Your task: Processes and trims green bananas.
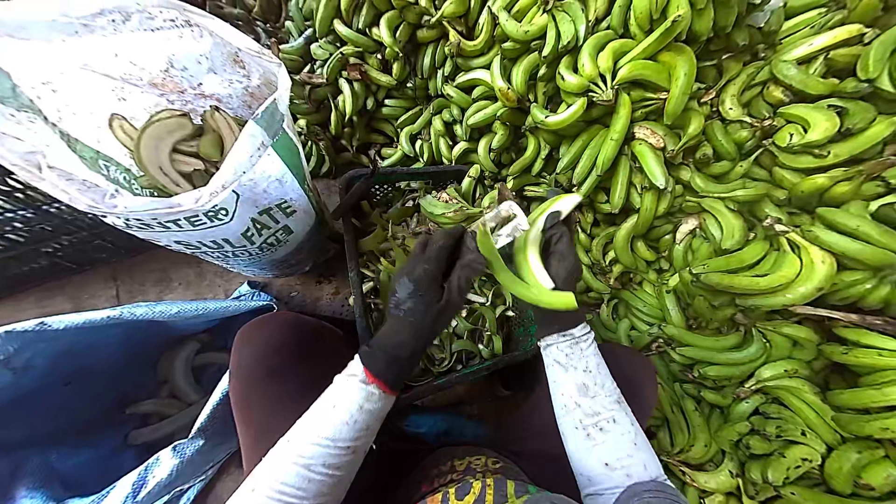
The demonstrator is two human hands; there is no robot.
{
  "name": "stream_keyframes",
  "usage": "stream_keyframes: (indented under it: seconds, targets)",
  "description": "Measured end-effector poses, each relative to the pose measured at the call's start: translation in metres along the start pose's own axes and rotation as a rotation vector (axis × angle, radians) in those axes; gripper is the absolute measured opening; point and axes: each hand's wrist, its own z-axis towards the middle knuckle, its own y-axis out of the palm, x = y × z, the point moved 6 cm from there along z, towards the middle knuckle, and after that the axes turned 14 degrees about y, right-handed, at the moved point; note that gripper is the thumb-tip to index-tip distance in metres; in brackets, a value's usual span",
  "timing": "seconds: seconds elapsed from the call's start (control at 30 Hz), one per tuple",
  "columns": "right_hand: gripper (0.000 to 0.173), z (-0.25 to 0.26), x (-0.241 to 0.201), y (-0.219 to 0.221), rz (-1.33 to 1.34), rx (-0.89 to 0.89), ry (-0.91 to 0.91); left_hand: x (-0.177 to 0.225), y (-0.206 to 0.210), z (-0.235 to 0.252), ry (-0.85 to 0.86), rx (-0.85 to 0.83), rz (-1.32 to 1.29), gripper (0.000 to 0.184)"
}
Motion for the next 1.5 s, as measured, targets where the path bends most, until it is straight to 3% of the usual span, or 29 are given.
stream_keyframes:
  seconds: [0.07, 0.17, 0.33, 0.43, 0.57, 0.7, 0.77, 0.83, 0.87, 0.93, 1.03, 1.17, 1.23, 1.3, 1.43, 1.5]
  targets:
    - [0.047, 0.022, -0.013, -0.006, 0.081, 0.173, -0.187, 0.013, 0.010, -0.006, 0.022, 0.020, -0.053, 0.045]
    - [0.057, 0.034, -0.030, -0.009, 0.181, 0.345, -0.253, 0.021, 0.014, -0.008, 0.028, 0.049, -0.067, 0.049]
    - [0.055, 0.045, -0.053, 0.004, 0.397, 0.402, -0.325, 0.026, 0.018, -0.004, 0.088, 0.033, 0.005, 0.051]
    - [0.044, 0.032, -0.040, 0.017, 0.247, 0.110, -0.140, 0.013, 0.008, 0.010, 0.117, 0.015, 0.056, 0.050]
    - [0.039, 0.005, -0.018, 0.023, -0.296, -0.208, 0.126, -0.028, -0.012, 0.028, 0.116, -0.021, 0.103, 0.048]
    - [0.047, -0.010, 0.014, 0.047, -0.100, -0.770, 0.505, -0.057, -0.017, 0.029, -0.001, -0.125, 0.054, 0.045]
    - [0.049, -0.003, 0.022, 0.041, -0.088, -0.693, 0.465, -0.061, -0.013, 0.026, -0.048, -0.124, 0.023, 0.047]
    - [0.036, 0.008, 0.022, 0.024, -0.094, -0.354, 0.307, -0.048, -0.005, 0.021, -0.033, -0.066, -0.045, 0.045]
    - [0.038, 0.015, 0.021, 0.017, 0.000, -0.262, 0.243, -0.037, 0.000, 0.019, 0.011, -0.039, -0.073, 0.043]
    - [0.046, 0.027, 0.011, 0.016, 0.296, -0.300, 0.139, -0.018, 0.010, 0.015, 0.138, 0.002, -0.090, 0.042]
    - [0.046, 0.042, -0.008, 0.021, 0.825, -0.374, 0.067, -0.001, 0.018, 0.010, 0.301, 0.072, -0.032, 0.052]
    - [0.050, 0.044, -0.006, 0.012, 0.947, -0.273, 0.034, 0.011, 0.015, 0.009, 0.364, 0.114, 0.096, 0.053]
    - [0.046, 0.036, -0.005, 0.015, 0.878, -0.347, 0.048, 0.008, 0.015, 0.011, 0.328, 0.077, 0.070, 0.053]
    - [0.050, 0.020, -0.004, 0.013, 0.501, -0.349, 0.029, 0.000, 0.015, 0.013, 0.270, 0.012, 0.029, 0.051]
    - [0.053, 0.018, 0.006, -0.007, 0.030, -0.133, 0.218, -0.004, 0.017, 0.009, 0.331, -0.051, 0.158, 0.049]
    - [0.044, 0.014, 0.004, -0.015, -0.357, -0.047, 0.168, -0.008, 0.023, 0.006, 0.274, -0.080, 0.147, 0.049]
